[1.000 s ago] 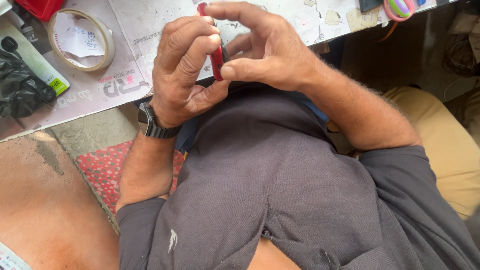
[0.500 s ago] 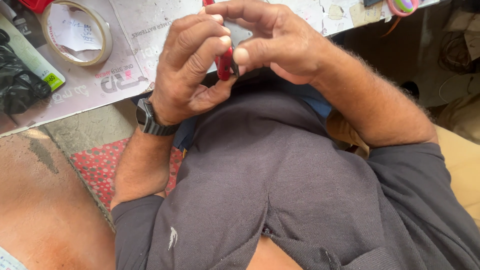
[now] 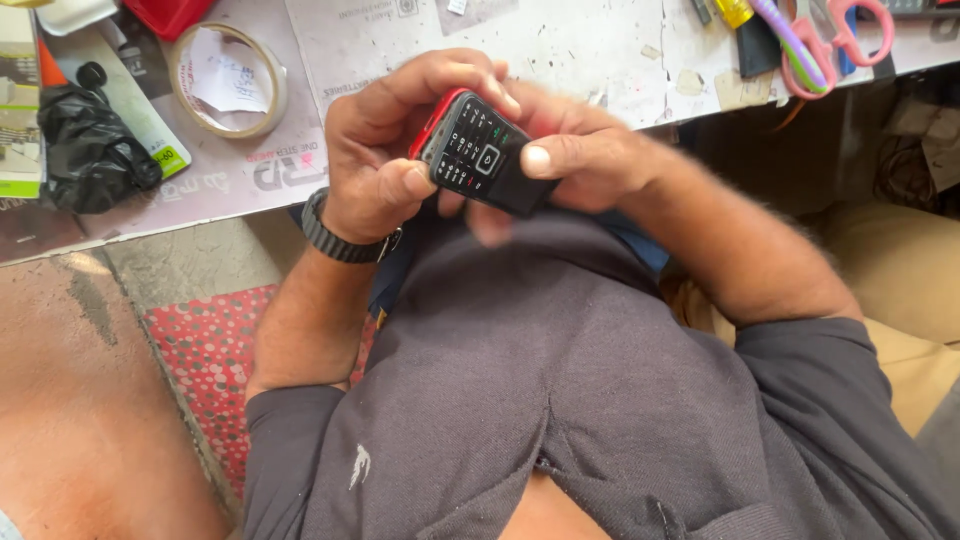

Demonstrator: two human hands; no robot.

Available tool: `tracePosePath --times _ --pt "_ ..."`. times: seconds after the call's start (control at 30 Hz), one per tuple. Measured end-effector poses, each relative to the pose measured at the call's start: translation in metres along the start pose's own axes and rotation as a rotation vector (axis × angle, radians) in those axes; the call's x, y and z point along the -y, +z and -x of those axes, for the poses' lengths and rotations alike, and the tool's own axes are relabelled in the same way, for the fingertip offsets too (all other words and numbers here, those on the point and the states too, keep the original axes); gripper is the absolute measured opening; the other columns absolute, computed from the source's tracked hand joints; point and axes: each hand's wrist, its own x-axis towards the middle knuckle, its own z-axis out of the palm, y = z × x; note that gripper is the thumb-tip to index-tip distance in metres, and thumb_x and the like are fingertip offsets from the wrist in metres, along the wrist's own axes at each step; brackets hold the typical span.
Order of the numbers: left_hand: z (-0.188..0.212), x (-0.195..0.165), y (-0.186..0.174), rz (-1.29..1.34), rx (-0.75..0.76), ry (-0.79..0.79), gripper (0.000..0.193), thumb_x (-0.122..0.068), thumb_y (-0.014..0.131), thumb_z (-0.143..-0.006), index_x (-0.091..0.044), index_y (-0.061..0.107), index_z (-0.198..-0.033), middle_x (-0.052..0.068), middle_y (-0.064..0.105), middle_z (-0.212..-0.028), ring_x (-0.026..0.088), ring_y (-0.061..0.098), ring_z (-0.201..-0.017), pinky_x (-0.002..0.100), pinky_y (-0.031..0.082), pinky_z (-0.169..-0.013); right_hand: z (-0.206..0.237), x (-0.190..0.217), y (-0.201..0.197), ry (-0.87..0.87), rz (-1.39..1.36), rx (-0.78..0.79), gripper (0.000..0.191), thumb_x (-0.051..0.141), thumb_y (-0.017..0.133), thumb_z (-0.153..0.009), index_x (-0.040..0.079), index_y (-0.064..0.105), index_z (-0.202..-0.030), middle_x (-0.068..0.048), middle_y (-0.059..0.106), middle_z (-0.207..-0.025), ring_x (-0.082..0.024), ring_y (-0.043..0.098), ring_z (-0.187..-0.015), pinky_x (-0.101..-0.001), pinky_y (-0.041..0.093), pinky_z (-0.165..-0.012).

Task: The person disassembles a red feature phone by removing the back cover and battery, then uses a green screwdriver to unscrew the casing. They separate the front keypad from the back housing, inspect the internal components, and reassemble the phone by screwing it back together and replacing the battery and cover.

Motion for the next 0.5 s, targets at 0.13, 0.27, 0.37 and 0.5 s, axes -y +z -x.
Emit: tracePosePath --times 0.13,0.27,0.37,0.5 --pt "-0.006 -0.002 -0.004 0.076 -0.015 -0.012 0.052 -0.032 0.07 -0.102 0.003 0.058 -0.139 0.013 0.066 -0.134 0.019 0.064 -0.124 0.033 0.051 -0.114 -0.004 -0.016 0.003 -0.02 -0.106 -0.015 0.064 0.05 0.061 -0.103 0.011 0.04 -0.149 -0.029 0.067 -0.114 -0.021 0.067 -0.071 -0.0317 0.055 -0.067" --pt "-0.008 0.001 -0.009 -0.286 -0.157 0.065 0.03 -0.006 0.063 -0.106 0.004 0.058 -0.135 0.013 0.06 -0.134 0.019 0.063 -0.117 0.031 0.054 -0.104 0.002 -0.019 -0.007 -0.091 -0.024 -0.148 0.067 0.053 0.057 -0.11 0.006 0.04 -0.154 -0.024 0.066 -0.114 -0.021 0.065 -0.077 -0.0318 0.054 -0.071" --pt "-0.007 0.005 -0.006 -0.485 -0.213 0.112 0.029 0.005 0.061 -0.107 0.002 0.058 -0.136 0.014 0.058 -0.131 0.02 0.062 -0.119 0.033 0.054 -0.106 0.007 -0.021 -0.012 -0.114 0.05 -0.239 0.068 0.052 0.056 -0.111 0.004 0.04 -0.156 -0.02 0.064 -0.111 -0.02 0.063 -0.079 -0.0313 0.052 -0.071" --pt "-0.019 0.021 -0.011 -0.219 -0.369 0.029 0.027 0.006 0.061 -0.107 0.001 0.061 -0.134 0.013 0.062 -0.125 0.019 0.064 -0.112 0.033 0.056 -0.103 -0.003 -0.031 -0.04 -0.144 -0.008 -0.369 0.057 0.048 0.054 -0.106 0.01 0.048 -0.147 -0.014 0.066 -0.112 -0.02 0.065 -0.078 -0.0342 0.053 -0.069"
